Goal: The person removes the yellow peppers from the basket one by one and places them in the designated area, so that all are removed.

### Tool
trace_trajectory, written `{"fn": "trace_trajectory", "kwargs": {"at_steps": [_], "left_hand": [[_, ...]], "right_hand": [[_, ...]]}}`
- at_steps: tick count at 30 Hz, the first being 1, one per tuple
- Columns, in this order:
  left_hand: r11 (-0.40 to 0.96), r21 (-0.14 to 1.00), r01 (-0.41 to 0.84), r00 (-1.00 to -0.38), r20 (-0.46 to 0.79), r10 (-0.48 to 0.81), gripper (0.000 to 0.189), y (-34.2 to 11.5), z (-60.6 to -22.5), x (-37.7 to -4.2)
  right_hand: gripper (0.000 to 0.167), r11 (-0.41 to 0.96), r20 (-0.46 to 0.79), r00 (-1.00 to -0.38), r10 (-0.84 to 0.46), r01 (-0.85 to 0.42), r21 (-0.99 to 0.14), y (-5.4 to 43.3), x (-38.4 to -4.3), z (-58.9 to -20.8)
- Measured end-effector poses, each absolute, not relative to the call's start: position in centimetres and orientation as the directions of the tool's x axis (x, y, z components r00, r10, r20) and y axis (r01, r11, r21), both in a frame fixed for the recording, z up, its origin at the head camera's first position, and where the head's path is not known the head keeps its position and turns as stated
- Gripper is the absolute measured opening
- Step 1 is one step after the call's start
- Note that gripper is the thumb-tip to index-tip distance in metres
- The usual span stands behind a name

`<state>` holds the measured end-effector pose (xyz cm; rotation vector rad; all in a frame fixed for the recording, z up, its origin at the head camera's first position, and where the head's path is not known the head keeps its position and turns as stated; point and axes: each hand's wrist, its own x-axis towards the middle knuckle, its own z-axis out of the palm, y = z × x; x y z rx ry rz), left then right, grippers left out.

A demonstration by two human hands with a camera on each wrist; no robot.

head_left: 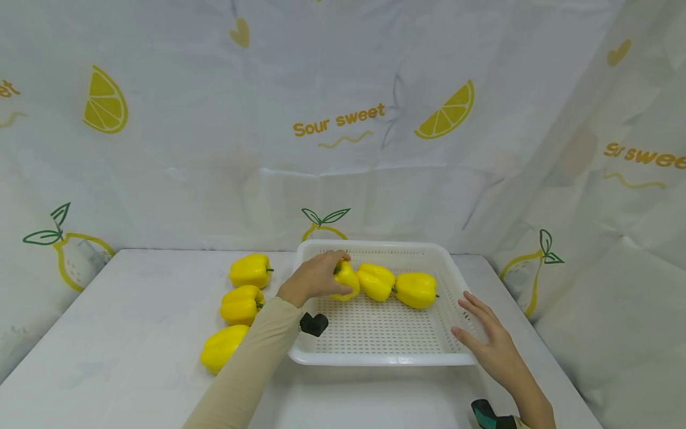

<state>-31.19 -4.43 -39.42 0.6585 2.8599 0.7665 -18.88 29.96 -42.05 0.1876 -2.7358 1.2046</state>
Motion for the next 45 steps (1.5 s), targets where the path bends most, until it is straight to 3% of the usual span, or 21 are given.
{"fn": "trace_trajectory", "kwargs": {"at_steps": [13,45], "left_hand": [[0.776,0.514,0.366,-0.905,0.003,0.425,0.078,-4.43,-39.41,-31.25],[0.774,0.474,0.419,-0.891,0.053,0.45,0.072,-4.5,-39.54,-31.33]], "right_hand": [[0.064,0.674,0.169,-0.984,-0.049,-0.158,-0.721,29.92,-18.84,-42.0],[0.065,0.675,0.134,-0.99,-0.038,-0.124,-0.727,29.92,-18.95,-42.02]]}}
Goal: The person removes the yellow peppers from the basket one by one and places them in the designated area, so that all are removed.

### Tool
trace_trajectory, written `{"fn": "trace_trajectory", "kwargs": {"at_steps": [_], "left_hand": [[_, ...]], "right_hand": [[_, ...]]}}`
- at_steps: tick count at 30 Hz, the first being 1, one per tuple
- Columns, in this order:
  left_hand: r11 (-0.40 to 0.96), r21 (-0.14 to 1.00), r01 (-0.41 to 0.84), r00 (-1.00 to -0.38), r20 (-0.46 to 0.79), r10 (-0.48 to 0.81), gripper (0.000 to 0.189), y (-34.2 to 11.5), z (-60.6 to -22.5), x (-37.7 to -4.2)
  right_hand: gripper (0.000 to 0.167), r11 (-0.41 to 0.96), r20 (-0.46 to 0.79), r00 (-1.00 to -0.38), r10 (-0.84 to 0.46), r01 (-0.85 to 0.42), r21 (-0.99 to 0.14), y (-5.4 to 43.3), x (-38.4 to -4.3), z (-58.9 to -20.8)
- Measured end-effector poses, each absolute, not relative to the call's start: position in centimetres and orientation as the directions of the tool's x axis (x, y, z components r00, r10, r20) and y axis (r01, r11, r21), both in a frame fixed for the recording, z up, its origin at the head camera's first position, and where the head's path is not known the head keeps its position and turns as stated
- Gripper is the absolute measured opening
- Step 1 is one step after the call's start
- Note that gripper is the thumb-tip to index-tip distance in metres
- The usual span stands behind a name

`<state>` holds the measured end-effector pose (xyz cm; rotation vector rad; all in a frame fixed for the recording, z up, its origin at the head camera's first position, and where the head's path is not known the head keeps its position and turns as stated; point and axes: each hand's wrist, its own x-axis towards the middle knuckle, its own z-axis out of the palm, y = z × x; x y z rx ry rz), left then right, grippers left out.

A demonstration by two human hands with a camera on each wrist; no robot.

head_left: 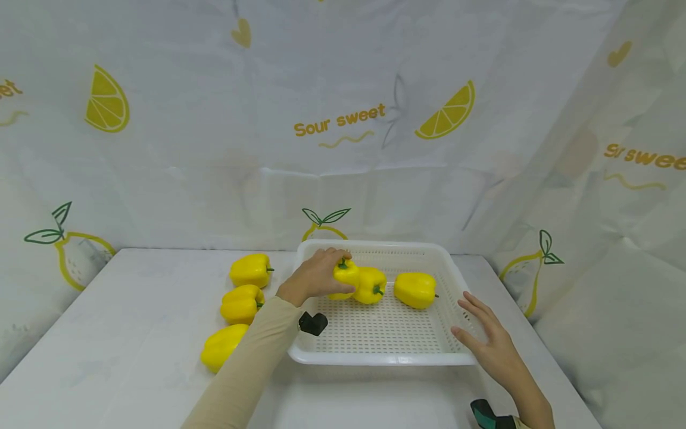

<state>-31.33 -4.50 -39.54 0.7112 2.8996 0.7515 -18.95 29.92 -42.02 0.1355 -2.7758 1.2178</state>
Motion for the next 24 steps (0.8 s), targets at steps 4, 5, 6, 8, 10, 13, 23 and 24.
{"fn": "trace_trajectory", "kwargs": {"at_steps": [4,5,6,8,10,13,23,24], "left_hand": [[0.769,0.487,0.414,-0.892,0.046,0.45,0.073,-4.54,-39.6,-31.36],[0.769,0.491,0.41,-0.893,0.045,0.448,0.073,-4.55,-39.61,-31.36],[0.768,0.493,0.408,-0.894,0.044,0.446,0.074,-4.56,-39.6,-31.34],[0.769,0.498,0.401,-0.897,0.044,0.44,0.075,-4.57,-39.57,-31.33],[0.767,0.503,0.398,-0.9,0.051,0.433,0.075,-4.59,-39.55,-31.3],[0.765,0.508,0.396,-0.902,0.058,0.429,0.075,-4.61,-39.5,-31.31],[0.751,0.525,0.4,-0.903,0.084,0.422,0.072,-4.66,-39.62,-31.35],[0.749,0.528,0.4,-0.903,0.086,0.421,0.072,-4.67,-39.62,-31.35]], "right_hand": [[0.066,0.674,0.126,-0.991,-0.035,-0.117,-0.73,29.9,-18.96,-41.99],[0.066,0.672,0.128,-0.991,-0.036,-0.119,-0.731,29.9,-18.96,-41.99],[0.065,0.67,0.13,-0.991,-0.035,-0.12,-0.732,29.89,-18.92,-41.96],[0.065,0.668,0.134,-0.99,-0.036,-0.123,-0.734,29.87,-18.87,-41.92],[0.065,0.667,0.133,-0.99,-0.036,-0.123,-0.735,29.85,-18.86,-41.9],[0.066,0.67,0.121,-0.992,-0.032,-0.111,-0.734,29.8,-18.87,-41.86],[0.065,0.677,0.117,-0.993,-0.034,-0.109,-0.728,29.85,-18.96,-41.92],[0.066,0.677,0.118,-0.992,-0.037,-0.112,-0.728,29.9,-18.97,-41.97]]}}
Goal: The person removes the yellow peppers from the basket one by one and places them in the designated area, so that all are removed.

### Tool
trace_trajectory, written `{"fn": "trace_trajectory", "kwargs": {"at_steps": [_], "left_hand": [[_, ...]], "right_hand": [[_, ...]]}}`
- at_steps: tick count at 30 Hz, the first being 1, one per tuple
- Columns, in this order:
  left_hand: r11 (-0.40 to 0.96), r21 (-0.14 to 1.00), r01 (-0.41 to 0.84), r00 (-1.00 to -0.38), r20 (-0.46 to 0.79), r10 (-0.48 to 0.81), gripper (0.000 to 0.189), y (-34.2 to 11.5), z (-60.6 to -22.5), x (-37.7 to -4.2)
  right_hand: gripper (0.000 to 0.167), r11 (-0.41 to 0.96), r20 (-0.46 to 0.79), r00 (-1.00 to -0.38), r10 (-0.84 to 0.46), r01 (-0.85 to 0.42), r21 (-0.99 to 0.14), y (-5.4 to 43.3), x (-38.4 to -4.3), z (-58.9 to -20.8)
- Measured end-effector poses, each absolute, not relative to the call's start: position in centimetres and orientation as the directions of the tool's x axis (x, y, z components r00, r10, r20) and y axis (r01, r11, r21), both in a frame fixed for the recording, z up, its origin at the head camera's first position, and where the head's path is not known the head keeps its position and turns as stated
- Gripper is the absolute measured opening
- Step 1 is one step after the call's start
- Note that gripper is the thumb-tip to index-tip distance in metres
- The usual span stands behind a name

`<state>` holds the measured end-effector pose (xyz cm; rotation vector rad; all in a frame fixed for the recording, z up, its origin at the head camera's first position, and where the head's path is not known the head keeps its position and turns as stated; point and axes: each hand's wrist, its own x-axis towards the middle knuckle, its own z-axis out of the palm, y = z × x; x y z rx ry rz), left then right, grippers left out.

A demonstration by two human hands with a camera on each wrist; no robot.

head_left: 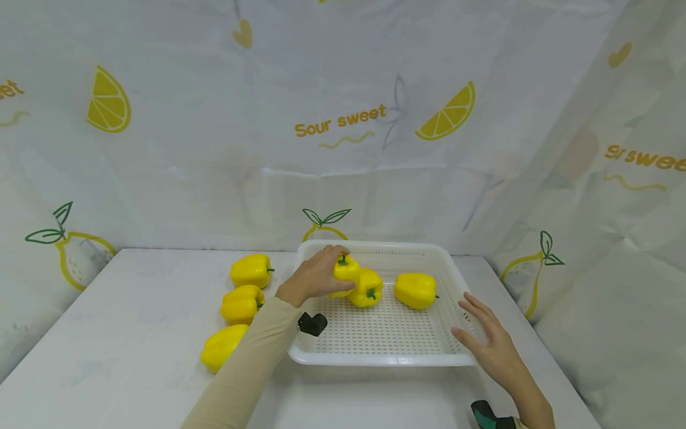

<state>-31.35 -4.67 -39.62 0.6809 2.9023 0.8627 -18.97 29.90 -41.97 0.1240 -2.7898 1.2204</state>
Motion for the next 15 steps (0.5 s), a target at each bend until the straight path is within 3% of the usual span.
{"fn": "trace_trajectory", "kwargs": {"at_steps": [15], "left_hand": [[0.699,0.597,0.393,-0.904,0.111,0.414,0.071,-4.68,-39.58,-31.29]], "right_hand": [[0.066,0.68,0.115,-0.993,-0.041,-0.112,-0.724,29.96,-19.01,-42.01]]}}
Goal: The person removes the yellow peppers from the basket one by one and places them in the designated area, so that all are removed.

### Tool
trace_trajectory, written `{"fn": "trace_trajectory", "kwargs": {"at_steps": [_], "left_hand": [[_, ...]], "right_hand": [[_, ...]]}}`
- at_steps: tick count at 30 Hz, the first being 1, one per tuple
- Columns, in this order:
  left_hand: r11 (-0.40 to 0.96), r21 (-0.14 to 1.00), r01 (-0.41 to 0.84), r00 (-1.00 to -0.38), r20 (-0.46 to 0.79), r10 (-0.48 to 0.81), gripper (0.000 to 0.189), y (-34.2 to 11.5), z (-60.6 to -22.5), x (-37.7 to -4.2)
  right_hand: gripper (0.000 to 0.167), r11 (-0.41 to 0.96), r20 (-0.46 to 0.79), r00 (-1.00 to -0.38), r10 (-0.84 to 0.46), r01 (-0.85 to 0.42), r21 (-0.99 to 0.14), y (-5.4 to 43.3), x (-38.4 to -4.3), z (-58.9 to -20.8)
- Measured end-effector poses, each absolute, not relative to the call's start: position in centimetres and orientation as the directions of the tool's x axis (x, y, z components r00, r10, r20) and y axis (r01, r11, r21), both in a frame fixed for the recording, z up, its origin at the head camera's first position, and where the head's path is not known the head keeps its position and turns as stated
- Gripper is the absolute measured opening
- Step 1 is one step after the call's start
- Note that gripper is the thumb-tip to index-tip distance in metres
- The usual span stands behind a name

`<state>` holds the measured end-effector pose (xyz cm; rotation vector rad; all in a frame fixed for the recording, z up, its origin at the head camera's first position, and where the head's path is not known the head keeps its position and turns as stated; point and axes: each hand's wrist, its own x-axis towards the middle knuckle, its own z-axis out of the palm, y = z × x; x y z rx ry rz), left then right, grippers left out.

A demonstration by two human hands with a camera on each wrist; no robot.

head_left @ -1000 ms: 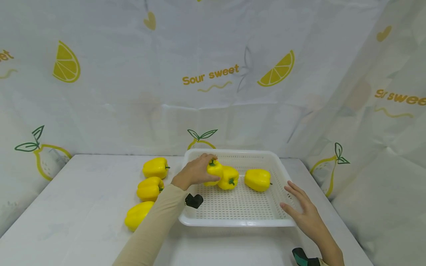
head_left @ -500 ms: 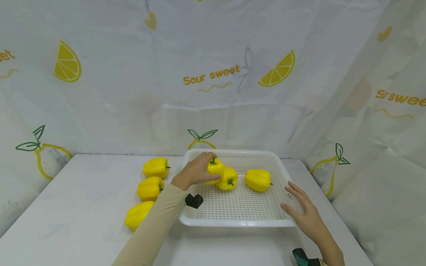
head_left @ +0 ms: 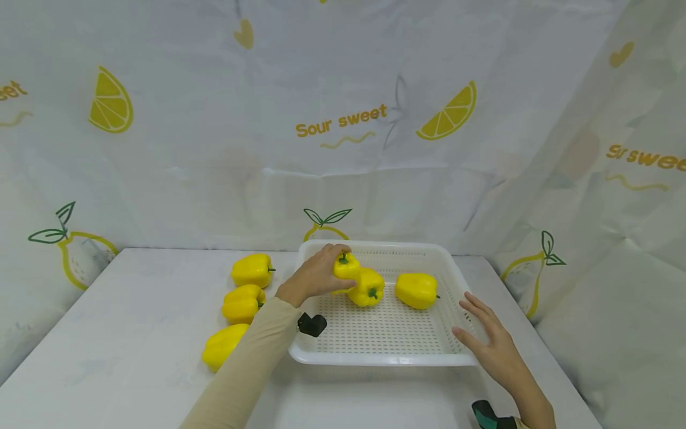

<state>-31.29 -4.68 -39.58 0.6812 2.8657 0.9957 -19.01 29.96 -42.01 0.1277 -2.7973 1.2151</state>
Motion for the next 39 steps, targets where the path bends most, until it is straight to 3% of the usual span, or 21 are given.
{"fn": "trace_trajectory", "kwargs": {"at_steps": [11,22,39], "left_hand": [[0.636,0.689,0.347,-0.923,0.131,0.362,0.09,-4.7,-39.5,-31.5],[0.583,0.724,0.37,-0.915,0.172,0.366,0.081,-4.7,-39.1,-31.2],[0.57,0.723,0.391,-0.908,0.2,0.368,0.087,-5.3,-36.8,-30.0]], "right_hand": [[0.066,0.68,0.13,-0.99,-0.046,-0.126,-0.722,30.0,-19.0,-42.0],[0.066,0.684,0.136,-0.99,-0.047,-0.132,-0.718,30.0,-19.0,-42.1],[0.065,0.676,0.136,-0.99,-0.047,-0.132,-0.725,30.1,-19.0,-42.1]]}}
